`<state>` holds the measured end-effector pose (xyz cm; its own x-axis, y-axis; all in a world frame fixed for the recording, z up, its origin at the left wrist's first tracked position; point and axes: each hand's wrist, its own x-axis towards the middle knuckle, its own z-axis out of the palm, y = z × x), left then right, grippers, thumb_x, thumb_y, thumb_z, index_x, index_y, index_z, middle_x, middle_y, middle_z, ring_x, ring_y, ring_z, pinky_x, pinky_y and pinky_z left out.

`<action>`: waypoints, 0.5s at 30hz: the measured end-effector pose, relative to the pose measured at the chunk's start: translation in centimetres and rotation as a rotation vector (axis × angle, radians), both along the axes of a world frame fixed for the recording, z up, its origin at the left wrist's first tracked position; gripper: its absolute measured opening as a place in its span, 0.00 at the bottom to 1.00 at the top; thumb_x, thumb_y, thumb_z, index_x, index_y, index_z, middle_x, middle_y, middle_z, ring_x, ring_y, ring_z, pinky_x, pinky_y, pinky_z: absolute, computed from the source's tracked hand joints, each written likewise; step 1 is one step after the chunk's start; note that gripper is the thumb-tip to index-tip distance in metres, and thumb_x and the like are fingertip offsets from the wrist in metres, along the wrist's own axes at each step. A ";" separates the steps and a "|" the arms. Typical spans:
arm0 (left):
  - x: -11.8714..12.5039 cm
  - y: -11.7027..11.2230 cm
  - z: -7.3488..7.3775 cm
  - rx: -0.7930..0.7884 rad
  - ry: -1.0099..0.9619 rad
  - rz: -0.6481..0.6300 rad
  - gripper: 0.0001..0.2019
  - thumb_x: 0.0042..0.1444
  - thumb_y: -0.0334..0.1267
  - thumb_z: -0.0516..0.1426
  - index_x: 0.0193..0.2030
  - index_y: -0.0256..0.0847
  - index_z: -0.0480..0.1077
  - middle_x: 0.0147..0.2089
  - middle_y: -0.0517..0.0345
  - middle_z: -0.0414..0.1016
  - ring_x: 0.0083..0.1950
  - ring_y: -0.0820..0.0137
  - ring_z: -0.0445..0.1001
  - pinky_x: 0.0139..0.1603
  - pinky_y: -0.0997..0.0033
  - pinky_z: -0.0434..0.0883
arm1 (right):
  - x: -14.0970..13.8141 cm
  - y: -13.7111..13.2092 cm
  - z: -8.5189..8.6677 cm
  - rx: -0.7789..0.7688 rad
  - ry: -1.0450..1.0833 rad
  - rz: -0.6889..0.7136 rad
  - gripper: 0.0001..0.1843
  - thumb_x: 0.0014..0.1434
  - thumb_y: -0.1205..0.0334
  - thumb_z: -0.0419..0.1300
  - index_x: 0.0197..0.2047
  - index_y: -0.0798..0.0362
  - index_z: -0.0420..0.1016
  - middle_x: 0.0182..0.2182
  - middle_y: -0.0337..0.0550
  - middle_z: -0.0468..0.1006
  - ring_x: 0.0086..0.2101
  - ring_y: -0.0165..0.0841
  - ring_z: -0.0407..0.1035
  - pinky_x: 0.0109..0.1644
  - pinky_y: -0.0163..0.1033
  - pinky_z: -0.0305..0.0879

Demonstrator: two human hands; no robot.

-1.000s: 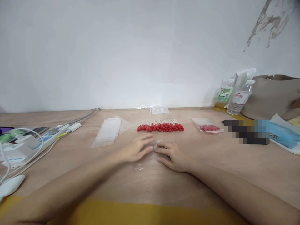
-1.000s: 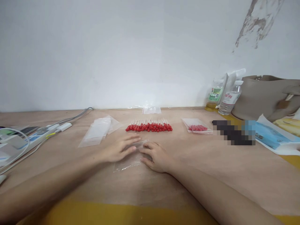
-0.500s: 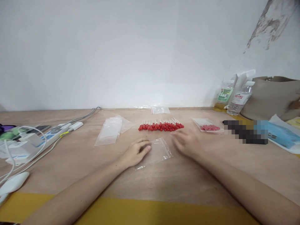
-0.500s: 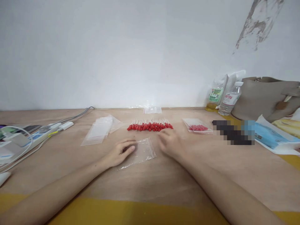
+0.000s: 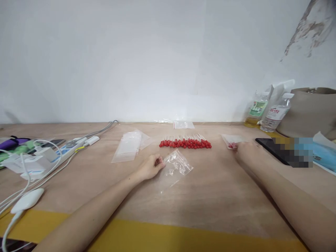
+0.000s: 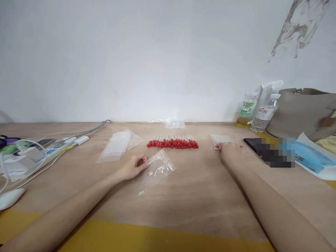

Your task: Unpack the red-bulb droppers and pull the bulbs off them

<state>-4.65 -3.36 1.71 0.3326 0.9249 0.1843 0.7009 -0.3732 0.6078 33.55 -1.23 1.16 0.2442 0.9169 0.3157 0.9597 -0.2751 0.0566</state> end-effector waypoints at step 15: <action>-13.4 5.1 1.3 0.237 0.407 0.959 0.15 0.46 0.36 0.54 0.41 0.35 0.62 0.42 0.40 0.69 0.47 0.49 0.65 0.42 0.56 0.62 | -6.1 -2.6 6.5 0.787 0.907 0.322 0.15 0.56 0.53 0.52 0.37 0.57 0.68 0.27 0.47 0.75 0.26 0.32 0.69 0.29 0.35 0.62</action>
<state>-18.05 1.71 3.02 -0.4380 0.7878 0.4330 0.8983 0.3641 0.2460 27.42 -3.79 7.70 0.4604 0.6135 0.6417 0.5963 0.3218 -0.7355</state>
